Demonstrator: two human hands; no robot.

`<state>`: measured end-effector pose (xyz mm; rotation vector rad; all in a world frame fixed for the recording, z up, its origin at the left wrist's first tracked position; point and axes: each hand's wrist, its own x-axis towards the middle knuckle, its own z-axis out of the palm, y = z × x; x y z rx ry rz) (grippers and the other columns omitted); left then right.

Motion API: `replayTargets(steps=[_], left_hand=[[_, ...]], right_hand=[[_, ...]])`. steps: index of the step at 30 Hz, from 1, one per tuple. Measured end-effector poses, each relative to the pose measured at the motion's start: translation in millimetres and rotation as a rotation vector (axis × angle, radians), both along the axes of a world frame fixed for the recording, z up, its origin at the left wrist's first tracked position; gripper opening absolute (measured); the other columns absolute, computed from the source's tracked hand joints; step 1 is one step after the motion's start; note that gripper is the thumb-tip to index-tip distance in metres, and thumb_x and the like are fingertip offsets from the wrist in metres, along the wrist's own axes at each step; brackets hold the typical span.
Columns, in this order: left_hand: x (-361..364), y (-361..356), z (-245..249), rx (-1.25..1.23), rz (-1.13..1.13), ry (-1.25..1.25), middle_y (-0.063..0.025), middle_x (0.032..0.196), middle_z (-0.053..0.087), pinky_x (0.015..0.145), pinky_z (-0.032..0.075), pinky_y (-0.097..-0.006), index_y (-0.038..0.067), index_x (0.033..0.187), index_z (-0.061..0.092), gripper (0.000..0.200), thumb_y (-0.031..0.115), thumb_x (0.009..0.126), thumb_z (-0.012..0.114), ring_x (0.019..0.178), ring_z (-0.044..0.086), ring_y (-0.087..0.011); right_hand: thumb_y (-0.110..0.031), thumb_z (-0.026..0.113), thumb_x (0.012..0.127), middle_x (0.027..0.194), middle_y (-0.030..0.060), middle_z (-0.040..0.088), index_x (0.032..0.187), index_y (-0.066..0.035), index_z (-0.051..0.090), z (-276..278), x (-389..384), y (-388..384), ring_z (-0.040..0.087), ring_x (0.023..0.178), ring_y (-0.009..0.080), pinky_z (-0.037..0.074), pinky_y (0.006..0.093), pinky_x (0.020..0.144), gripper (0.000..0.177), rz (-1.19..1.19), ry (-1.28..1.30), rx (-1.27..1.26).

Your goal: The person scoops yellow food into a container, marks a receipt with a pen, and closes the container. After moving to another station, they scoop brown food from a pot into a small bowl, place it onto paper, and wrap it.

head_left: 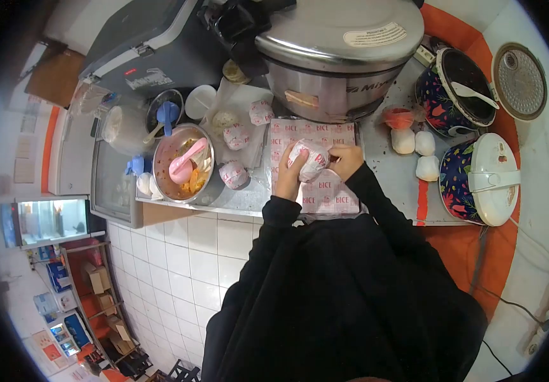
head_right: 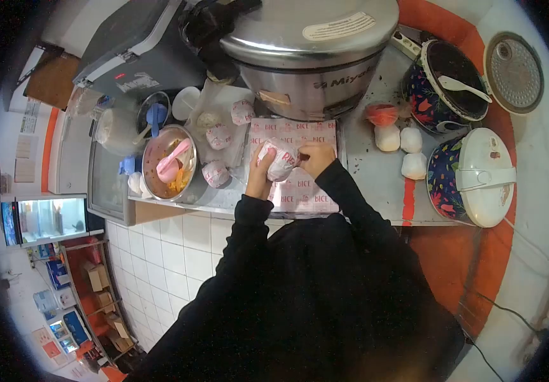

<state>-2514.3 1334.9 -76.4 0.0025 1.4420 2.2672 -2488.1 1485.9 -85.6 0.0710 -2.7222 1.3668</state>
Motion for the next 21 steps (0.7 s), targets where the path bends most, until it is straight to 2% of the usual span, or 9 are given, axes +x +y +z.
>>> replayTargets(steps=[2, 4, 5, 9, 12, 14, 17, 19, 21], left_hand=[[1.8, 3.8, -7.5, 0.005, 0.036, 0.041, -0.0081, 0.097, 0.047, 0.073, 0.041, -0.0251, 0.004, 0.112, 0.038, 0.042, 0.017, 0.075, 0.054, 0.087, 0.048, -0.0152], [9.2, 9.8, -19.6, 0.081, 0.062, -0.017, -0.0086, 0.098, 0.046, 0.074, 0.041, -0.0265, 0.003, 0.113, 0.035, 0.044, 0.016, 0.075, 0.054, 0.087, 0.048, -0.016], [12.3, 13.1, -26.0, 0.148, 0.106, -0.08, -0.009, 0.1, 0.045, 0.074, 0.041, -0.0279, 0.003, 0.115, 0.033, 0.046, 0.015, 0.076, 0.053, 0.088, 0.048, -0.0169], [14.5, 1.8, -92.4, 0.209, 0.083, -0.299, -0.0119, 0.103, 0.044, 0.076, 0.04, -0.031, 0.002, 0.115, 0.033, 0.049, 0.016, 0.074, 0.056, 0.09, 0.047, -0.0189], [18.5, 2.2, -102.9, -0.708, 0.236, 0.29, -0.017, 0.099, 0.045, 0.079, 0.034, -0.0378, 0.001, 0.108, 0.042, 0.056, 0.034, 0.067, 0.061, 0.094, 0.043, -0.027], [20.8, -2.1, -104.8, -0.965, 0.17, 0.366, -0.0183, 0.097, 0.044, 0.08, 0.032, -0.0383, 0.001, 0.107, 0.043, 0.056, 0.036, 0.067, 0.06, 0.093, 0.042, -0.0292], [16.5, -6.1, -96.8, -1.403, 0.209, 0.604, -0.0203, 0.095, 0.042, 0.08, 0.03, -0.0387, 0.002, 0.106, 0.043, 0.055, 0.039, 0.068, 0.056, 0.09, 0.039, -0.0335], [13.0, -9.6, -103.7, -1.36, 0.368, 0.683, -0.0206, 0.097, 0.04, 0.079, 0.03, -0.0397, 0.0, 0.106, 0.042, 0.052, 0.034, 0.069, 0.055, 0.091, 0.037, -0.0319], [14.9, -8.8, -93.5, -1.277, 0.433, 0.656, -0.0204, 0.096, 0.04, 0.079, 0.029, -0.0401, 0.0, 0.104, 0.043, 0.048, 0.031, 0.07, 0.054, 0.092, 0.036, -0.0316]], right_hand=[[-0.008, 0.063, 0.056, 0.081, 0.0104, 0.055, 0.081, -0.004, 0.058, -3.5, 4.6, -1.6, 0.055, 0.073, 0.0201, 0.043, 0.0267, 0.063, 0.026, -0.016, -0.065, -0.055], [-0.002, 0.061, 0.057, 0.088, 0.0099, 0.054, 0.093, -0.004, 0.055, -19.2, 8.8, -10.9, 0.053, 0.081, 0.015, 0.043, 0.0242, 0.063, 0.036, -0.024, -0.094, -0.887], [-0.002, 0.061, 0.057, 0.088, 0.0099, 0.054, 0.093, -0.004, 0.055, -32.5, 10.9, -10.1, 0.053, 0.081, 0.015, 0.043, 0.0242, 0.063, 0.036, -0.039, -0.076, -0.876], [-0.015, 0.061, 0.057, 0.098, 0.0131, 0.048, 0.106, -0.008, 0.047, -49.2, 9.9, 21.2, 0.044, 0.095, 0.0236, 0.038, 0.0329, 0.075, 0.052, 0.006, -0.182, -0.117], [-0.022, 0.062, 0.055, 0.099, 0.0114, 0.044, 0.102, -0.013, 0.05, -23.4, -3.9, 65.9, 0.034, 0.099, 0.0325, 0.028, 0.0431, 0.081, 0.049, -0.621, -0.072, 0.676], [-0.021, 0.06, 0.056, 0.101, 0.0096, 0.043, 0.097, -0.016, 0.051, -60.7, -11.3, 127.4, 0.036, 0.096, 0.0313, 0.027, 0.0455, 0.08, 0.043, -0.751, 0.106, 0.958], [-0.023, 0.055, 0.059, 0.102, 0.0079, 0.043, 0.091, -0.015, 0.051, -68.0, -13.8, 171.2, 0.035, 0.1, 0.0272, 0.027, 0.0462, 0.08, 0.034, -0.589, -0.107, 0.954], [-0.024, 0.052, 0.061, 0.096, 0.0065, 0.047, 0.083, -0.014, 0.052, -104.1, -24.9, 174.0, 0.039, 0.096, 0.024, 0.029, 0.0471, 0.078, 0.025, -0.573, 0.058, 0.947], [-0.028, 0.05, 0.062, 0.082, 0.0046, 0.052, 0.079, -0.013, 0.054, -51.5, -14.6, 126.4, 0.045, 0.09, 0.0216, 0.031, 0.0472, 0.075, 0.023, -0.339, 0.097, 0.92]])
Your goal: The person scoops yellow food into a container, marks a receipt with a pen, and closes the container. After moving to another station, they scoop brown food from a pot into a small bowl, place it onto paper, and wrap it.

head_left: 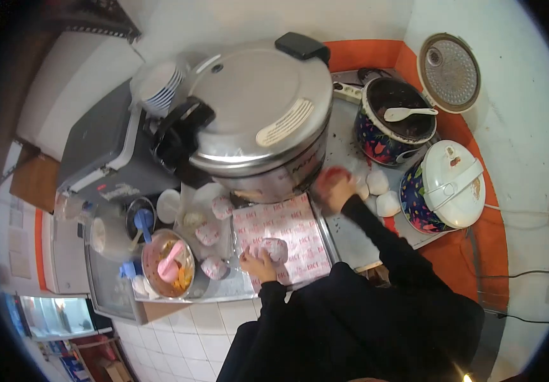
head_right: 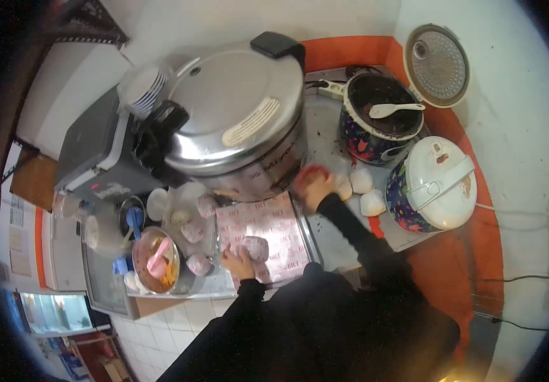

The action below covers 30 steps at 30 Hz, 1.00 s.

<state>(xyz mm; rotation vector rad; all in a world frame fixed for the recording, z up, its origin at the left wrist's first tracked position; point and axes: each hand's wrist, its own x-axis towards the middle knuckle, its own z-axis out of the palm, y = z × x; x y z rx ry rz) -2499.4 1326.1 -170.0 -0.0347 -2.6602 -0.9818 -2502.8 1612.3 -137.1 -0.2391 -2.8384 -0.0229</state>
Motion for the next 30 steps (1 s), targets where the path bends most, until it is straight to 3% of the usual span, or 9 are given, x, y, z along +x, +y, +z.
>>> replayTargets(steps=[1, 10, 12, 13, 16, 18, 22, 27, 30], left_hand=[[1.3, 1.3, 6.6, 0.088, 0.041, 0.001, -0.0202, 0.096, 0.039, 0.08, 0.028, -0.0405, -0.001, 0.102, 0.043, 0.044, 0.028, 0.071, 0.052, 0.093, 0.035, -0.0314], [-9.9, 11.8, 12.8, 0.071, -0.099, 0.011, -0.0187, 0.098, 0.039, 0.082, 0.024, -0.0397, 0.0, 0.094, 0.045, 0.029, 0.021, 0.074, 0.048, 0.094, 0.034, -0.0308], [-6.1, 0.3, 9.6, 0.078, -0.124, 0.015, -0.0185, 0.098, 0.039, 0.082, 0.024, -0.0396, 0.0, 0.093, 0.046, 0.029, 0.022, 0.074, 0.047, 0.094, 0.034, -0.0306], [-4.3, -6.0, 6.8, 0.055, -0.1, -0.004, -0.0185, 0.097, 0.039, 0.082, 0.024, -0.0399, 0.0, 0.093, 0.046, 0.029, 0.023, 0.075, 0.047, 0.094, 0.034, -0.0305], [3.9, -20.5, -1.4, 0.019, -0.059, -0.032, -0.0182, 0.096, 0.039, 0.082, 0.024, -0.0406, 0.001, 0.091, 0.047, 0.029, 0.026, 0.076, 0.046, 0.094, 0.034, -0.0306], [0.4, -20.2, -5.5, 0.009, -0.046, -0.032, -0.0178, 0.095, 0.039, 0.082, 0.024, -0.0408, 0.001, 0.09, 0.048, 0.029, 0.027, 0.077, 0.045, 0.094, 0.035, -0.0307], [-3.0, -22.5, -6.2, -0.036, -0.03, 0.062, -0.0172, 0.094, 0.04, 0.081, 0.025, -0.041, 0.003, 0.085, 0.051, 0.028, 0.029, 0.078, 0.043, 0.092, 0.036, -0.0305], [-7.8, -17.5, -4.5, -0.027, -0.06, 0.128, -0.016, 0.091, 0.042, 0.081, 0.025, -0.0413, 0.005, 0.082, 0.052, 0.024, 0.027, 0.078, 0.043, 0.091, 0.037, -0.0298], [-7.5, -18.3, -5.0, -0.041, -0.09, 0.087, -0.0153, 0.091, 0.042, 0.081, 0.024, -0.0409, 0.006, 0.082, 0.052, 0.022, 0.025, 0.077, 0.044, 0.091, 0.037, -0.0294]], right_hand=[[-0.028, 0.045, 0.07, 0.094, 0.0032, 0.051, 0.083, -0.018, 0.056, -4.0, -4.0, -28.3, 0.043, 0.093, 0.0226, 0.026, 0.0553, 0.075, 0.02, -0.112, -0.333, 0.045], [-0.033, 0.061, 0.055, 0.089, 0.0089, 0.055, 0.076, -0.011, 0.059, -7.5, -0.8, -30.0, 0.05, 0.08, 0.0229, 0.039, 0.0363, 0.068, 0.03, 0.607, 0.057, -0.84], [-0.016, 0.055, 0.058, 0.071, 0.0127, 0.054, 0.069, -0.006, 0.055, 114.3, -27.6, 37.7, 0.052, 0.068, 0.0263, 0.041, 0.0341, 0.055, 0.015, -0.228, -0.376, -0.163], [-0.017, 0.054, 0.061, 0.076, 0.01, 0.054, 0.075, -0.01, 0.056, 101.6, -21.1, 108.2, 0.052, 0.074, 0.0245, 0.041, 0.0351, 0.06, 0.016, -0.044, 0.349, -0.368], [-0.01, 0.047, 0.068, 0.092, 0.0087, 0.052, 0.08, -0.008, 0.055, 101.5, -24.6, 265.5, 0.048, 0.089, 0.0241, 0.039, 0.0362, 0.07, 0.014, -0.484, 0.467, 0.195], [-0.01, 0.045, 0.071, 0.093, 0.0106, 0.053, 0.082, -0.008, 0.056, 103.2, -8.5, 292.2, 0.05, 0.087, 0.0252, 0.038, 0.0372, 0.072, 0.015, -0.733, -0.111, 0.231], [-0.012, 0.045, 0.072, 0.091, 0.0131, 0.053, 0.084, -0.007, 0.056, 141.4, 3.1, 272.9, 0.054, 0.082, 0.0268, 0.04, 0.0377, 0.07, 0.017, -0.62, -0.469, 0.061], [-0.013, 0.056, 0.061, 0.079, 0.013, 0.054, 0.082, -0.009, 0.056, 176.0, 51.4, 178.2, 0.052, 0.078, 0.0291, 0.042, 0.0362, 0.069, 0.022, -0.63, 0.139, -0.26], [-0.015, 0.059, 0.059, 0.081, 0.0144, 0.057, 0.084, -0.006, 0.059, 165.4, 77.8, 106.2, 0.054, 0.076, 0.0257, 0.042, 0.032, 0.068, 0.026, -0.165, -0.052, -0.532]])
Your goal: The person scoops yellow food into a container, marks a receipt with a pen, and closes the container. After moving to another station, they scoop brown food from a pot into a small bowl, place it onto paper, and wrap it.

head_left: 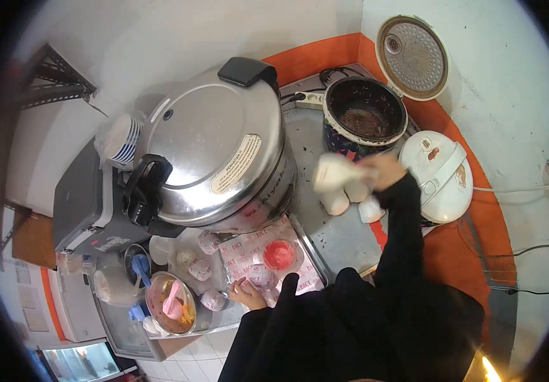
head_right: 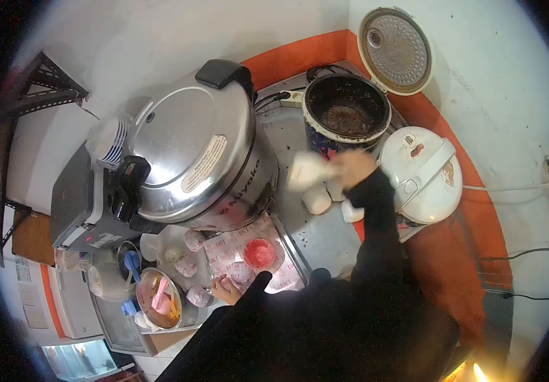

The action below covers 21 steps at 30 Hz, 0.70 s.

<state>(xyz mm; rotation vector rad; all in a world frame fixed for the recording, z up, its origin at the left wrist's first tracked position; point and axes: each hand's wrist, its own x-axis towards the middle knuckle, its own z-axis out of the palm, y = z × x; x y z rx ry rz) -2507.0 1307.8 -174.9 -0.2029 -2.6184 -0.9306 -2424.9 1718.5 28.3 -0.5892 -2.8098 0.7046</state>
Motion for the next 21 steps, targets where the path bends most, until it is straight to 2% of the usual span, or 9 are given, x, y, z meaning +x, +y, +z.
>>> replayTargets(steps=[1, 3, 8, 10, 12, 15, 16, 19, 21], left_hand=[[-0.5, 0.6, 1.5, -0.002, 0.001, 0.005, -0.0153, 0.091, 0.042, 0.081, 0.024, -0.0409, 0.006, 0.082, 0.052, 0.022, 0.025, 0.077, 0.044, 0.091, 0.037, -0.0294], [1.9, 2.0, 5.6, 0.03, -0.037, -0.031, -0.0148, 0.091, 0.042, 0.081, 0.024, -0.0408, 0.006, 0.082, 0.052, 0.02, 0.024, 0.077, 0.045, 0.091, 0.038, -0.0289], [5.3, 2.0, 8.8, 0.044, -0.003, -0.025, -0.0151, 0.089, 0.043, 0.08, 0.026, -0.0402, 0.004, 0.081, 0.051, 0.02, 0.023, 0.077, 0.045, 0.091, 0.038, -0.0291], [3.7, -0.1, 8.6, 0.063, 0.01, -0.005, -0.0152, 0.088, 0.043, 0.08, 0.027, -0.0399, 0.003, 0.081, 0.051, 0.021, 0.023, 0.077, 0.045, 0.091, 0.039, -0.0293], [5.5, -4.6, 10.3, 0.074, 0.051, 0.008, -0.015, 0.088, 0.043, 0.079, 0.028, -0.0394, 0.003, 0.08, 0.051, 0.02, 0.022, 0.077, 0.045, 0.089, 0.039, -0.0292], [9.1, -12.0, 9.7, 0.114, 0.076, -0.003, -0.0142, 0.087, 0.043, 0.079, 0.028, -0.0388, 0.003, 0.078, 0.051, 0.018, 0.02, 0.076, 0.046, 0.088, 0.039, -0.0283], [9.7, -14.4, 8.2, 0.121, 0.08, -0.004, -0.0142, 0.087, 0.043, 0.079, 0.028, -0.0388, 0.003, 0.078, 0.051, 0.018, 0.02, 0.076, 0.046, 0.088, 0.039, -0.0283], [12.1, -19.7, 0.5, 0.172, 0.099, -0.058, -0.0133, 0.087, 0.043, 0.078, 0.029, -0.0381, 0.003, 0.077, 0.052, 0.015, 0.018, 0.075, 0.047, 0.087, 0.039, -0.0277], [10.9, -20.1, -4.2, 0.183, 0.121, -0.116, -0.0123, 0.085, 0.043, 0.077, 0.029, -0.0374, 0.004, 0.077, 0.052, 0.013, 0.016, 0.074, 0.048, 0.087, 0.039, -0.0275]], right_hand=[[-0.016, 0.058, 0.061, 0.075, 0.0137, 0.057, 0.082, -0.005, 0.059, -7.0, -5.3, -17.1, 0.055, 0.072, 0.025, 0.042, 0.0315, 0.065, 0.024, 0.19, -0.211, -0.141], [-0.017, 0.057, 0.063, 0.073, 0.0136, 0.057, 0.082, -0.005, 0.059, -63.6, -16.5, -56.0, 0.055, 0.069, 0.0264, 0.042, 0.0332, 0.063, 0.022, 0.344, -0.158, -0.361], [-0.022, 0.056, 0.065, 0.085, 0.0142, 0.056, 0.087, -0.005, 0.057, -128.3, -42.8, -126.8, 0.054, 0.078, 0.0276, 0.042, 0.0351, 0.069, 0.028, 0.368, -0.115, -0.189], [-0.018, 0.061, 0.062, 0.088, 0.0137, 0.055, 0.094, -0.002, 0.053, -135.0, -42.0, -126.7, 0.052, 0.081, 0.0288, 0.041, 0.0315, 0.072, 0.037, 0.482, 0.271, -0.332], [-0.017, 0.058, 0.067, 0.084, 0.0119, 0.057, 0.087, -0.002, 0.056, -114.9, -40.8, -96.7, 0.056, 0.076, 0.0169, 0.043, 0.0269, 0.065, 0.025, 0.161, 0.135, -0.706], [-0.01, 0.061, 0.063, 0.082, 0.0089, 0.057, 0.087, -0.001, 0.056, -95.3, -38.0, -18.5, 0.054, 0.073, 0.0175, 0.043, 0.0285, 0.065, 0.026, -0.487, 0.914, -0.399], [-0.007, 0.061, 0.063, 0.095, 0.0133, 0.051, 0.102, 0.001, 0.047, -84.0, -30.2, 9.8, 0.052, 0.081, 0.0193, 0.042, 0.0273, 0.07, 0.042, -0.71, 0.845, -0.402], [-0.006, 0.061, 0.062, 0.108, 0.0196, 0.041, 0.121, 0.007, 0.014, -83.9, -17.5, 76.1, 0.043, 0.098, 0.0243, 0.031, 0.0352, 0.085, 0.076, -0.846, 1.045, -1.079], [-0.006, 0.06, 0.062, 0.103, 0.0171, 0.042, 0.122, 0.006, 0.011, -95.3, -17.9, 93.3, 0.044, 0.093, 0.0231, 0.032, 0.0347, 0.084, 0.078, -0.837, 1.03, -1.097]])
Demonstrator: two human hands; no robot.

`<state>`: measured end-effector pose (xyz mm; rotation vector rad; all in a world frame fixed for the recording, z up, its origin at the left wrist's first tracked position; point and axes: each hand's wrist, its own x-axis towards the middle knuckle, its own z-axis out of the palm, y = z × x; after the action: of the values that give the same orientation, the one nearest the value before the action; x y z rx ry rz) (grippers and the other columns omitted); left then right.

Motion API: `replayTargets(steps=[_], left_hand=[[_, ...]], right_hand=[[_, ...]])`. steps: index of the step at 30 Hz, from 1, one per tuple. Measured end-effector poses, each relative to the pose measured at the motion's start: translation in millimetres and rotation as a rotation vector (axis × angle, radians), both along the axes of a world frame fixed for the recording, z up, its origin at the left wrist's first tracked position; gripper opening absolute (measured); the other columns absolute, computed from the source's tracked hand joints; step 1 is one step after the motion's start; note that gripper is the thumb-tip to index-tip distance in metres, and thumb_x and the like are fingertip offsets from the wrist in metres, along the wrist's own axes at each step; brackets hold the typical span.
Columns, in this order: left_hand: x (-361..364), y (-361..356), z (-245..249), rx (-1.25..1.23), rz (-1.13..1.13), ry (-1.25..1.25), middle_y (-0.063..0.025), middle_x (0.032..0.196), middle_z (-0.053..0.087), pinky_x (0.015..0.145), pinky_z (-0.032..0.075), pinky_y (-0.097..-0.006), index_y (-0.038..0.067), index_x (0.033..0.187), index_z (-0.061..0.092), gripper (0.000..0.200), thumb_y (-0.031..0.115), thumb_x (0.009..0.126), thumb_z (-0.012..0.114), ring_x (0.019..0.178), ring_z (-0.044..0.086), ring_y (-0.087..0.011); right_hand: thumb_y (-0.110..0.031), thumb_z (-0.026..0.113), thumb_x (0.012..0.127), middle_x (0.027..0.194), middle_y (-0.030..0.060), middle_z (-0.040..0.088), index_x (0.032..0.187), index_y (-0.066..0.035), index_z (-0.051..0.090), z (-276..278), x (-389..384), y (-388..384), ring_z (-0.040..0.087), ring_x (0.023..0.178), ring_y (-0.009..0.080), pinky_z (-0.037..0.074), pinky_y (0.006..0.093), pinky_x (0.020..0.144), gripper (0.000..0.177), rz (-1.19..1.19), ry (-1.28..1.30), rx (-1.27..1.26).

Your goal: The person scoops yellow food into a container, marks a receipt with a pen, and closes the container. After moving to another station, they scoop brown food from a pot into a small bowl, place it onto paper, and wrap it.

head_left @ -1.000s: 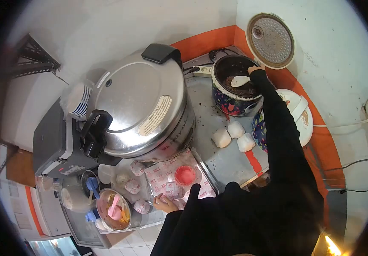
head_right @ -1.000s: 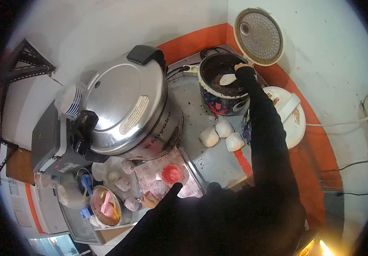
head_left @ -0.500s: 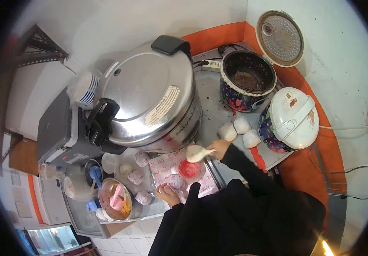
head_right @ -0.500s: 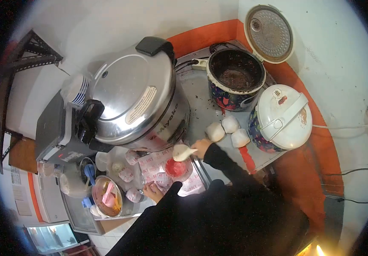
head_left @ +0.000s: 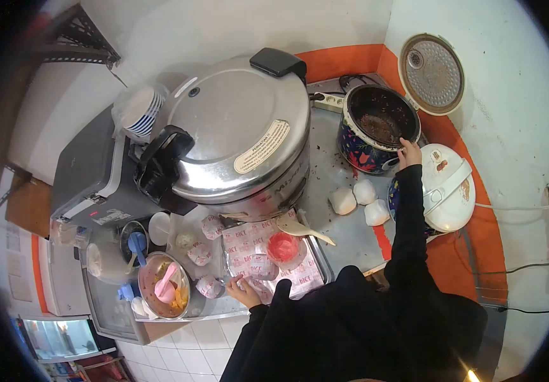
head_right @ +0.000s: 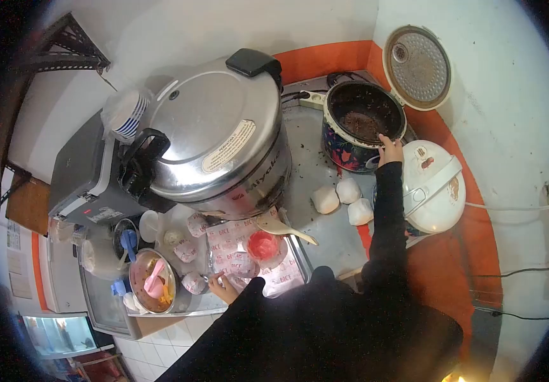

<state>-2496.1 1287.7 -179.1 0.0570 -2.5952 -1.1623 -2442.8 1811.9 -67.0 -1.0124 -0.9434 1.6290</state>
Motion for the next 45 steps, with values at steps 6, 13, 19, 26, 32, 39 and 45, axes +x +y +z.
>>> replayTargets(steps=[6, 13, 19, 26, 32, 39, 45], left_hand=[[-2.4, 8.6, 10.5, 0.012, -0.03, 0.013, -0.0113, 0.083, 0.044, 0.077, 0.03, -0.0365, 0.004, 0.078, 0.052, 0.013, 0.015, 0.074, 0.048, 0.084, 0.041, -0.0268], [-2.5, 0.3, 6.7, 0.066, 0.053, 0.029, -0.0114, 0.082, 0.044, 0.075, 0.03, -0.0361, 0.004, 0.078, 0.052, 0.014, 0.017, 0.074, 0.048, 0.083, 0.041, -0.0267], [-5.4, -1.8, 3.4, 0.132, 0.049, 0.004, -0.0102, 0.08, 0.044, 0.068, 0.033, -0.0337, 0.005, 0.078, 0.052, 0.013, 0.016, 0.074, 0.048, 0.077, 0.043, -0.0257], [-12.1, 11.8, 14.0, 0.156, 0.007, -0.049, -0.0107, 0.077, 0.047, 0.058, 0.037, -0.0297, 0.002, 0.077, 0.051, 0.01, 0.011, 0.073, 0.047, 0.072, 0.046, -0.0235], [-22.7, 10.9, 9.8, 0.148, -0.054, -0.039, -0.0109, 0.074, 0.052, 0.057, 0.038, -0.0306, 0.0, 0.077, 0.052, 0.012, 0.01, 0.073, 0.047, 0.07, 0.049, -0.0219], [-18.8, 8.9, 15.2, 0.219, -0.049, -0.049, -0.0102, 0.076, 0.054, 0.058, 0.04, -0.0288, 0.0, 0.079, 0.052, 0.011, 0.009, 0.073, 0.047, 0.069, 0.051, -0.0204], [-10.2, 4.7, 28.4, 0.222, -0.096, -0.056, -0.0099, 0.075, 0.054, 0.058, 0.041, -0.0275, 0.0, 0.079, 0.052, 0.01, 0.008, 0.075, 0.046, 0.07, 0.052, -0.019]], right_hand=[[-0.01, 0.062, 0.062, 0.059, 0.0006, 0.031, 0.075, -0.01, 0.037, 38.3, -15.0, -12.9, 0.036, 0.054, 0.0114, 0.035, 0.0263, 0.051, 0.028, 0.054, 0.129, -0.343], [-0.007, 0.061, 0.06, 0.071, 0.0035, 0.033, 0.078, -0.005, 0.039, 18.8, -12.9, -14.3, 0.039, 0.066, 0.0156, 0.041, 0.0296, 0.063, 0.028, -0.048, 0.238, -0.397], [0.001, 0.057, 0.064, 0.082, 0.0077, 0.041, 0.092, -0.002, 0.046, -20.9, -16.6, 10.0, 0.042, 0.071, 0.0176, 0.043, 0.0301, 0.066, 0.03, 0.052, -0.246, 0.372], [-0.015, 0.062, 0.068, 0.055, 0.0071, 0.046, 0.069, -0.005, 0.042, -19.4, -11.6, 24.8, 0.049, 0.048, 0.0145, 0.039, 0.0232, 0.039, 0.024, 0.031, -0.149, -0.099], [-0.02, 0.062, 0.069, 0.058, 0.0103, 0.052, 0.074, -0.002, 0.038, 1.6, -18.1, 14.6, 0.052, 0.042, 0.0185, 0.035, 0.0253, 0.031, 0.03, 0.14, -0.299, -0.069], [-0.011, 0.052, 0.072, 0.055, 0.011, 0.049, 0.075, -0.004, 0.037, -5.9, -27.1, 24.7, 0.051, 0.04, 0.0199, 0.032, 0.0264, 0.028, 0.016, 0.042, -0.202, -0.123], [-0.012, 0.049, 0.074, 0.056, 0.0107, 0.047, 0.084, -0.004, 0.037, -7.4, -24.0, 35.3, 0.05, 0.041, 0.0206, 0.029, 0.0264, 0.029, 0.017, 0.1, -0.159, -0.226]])
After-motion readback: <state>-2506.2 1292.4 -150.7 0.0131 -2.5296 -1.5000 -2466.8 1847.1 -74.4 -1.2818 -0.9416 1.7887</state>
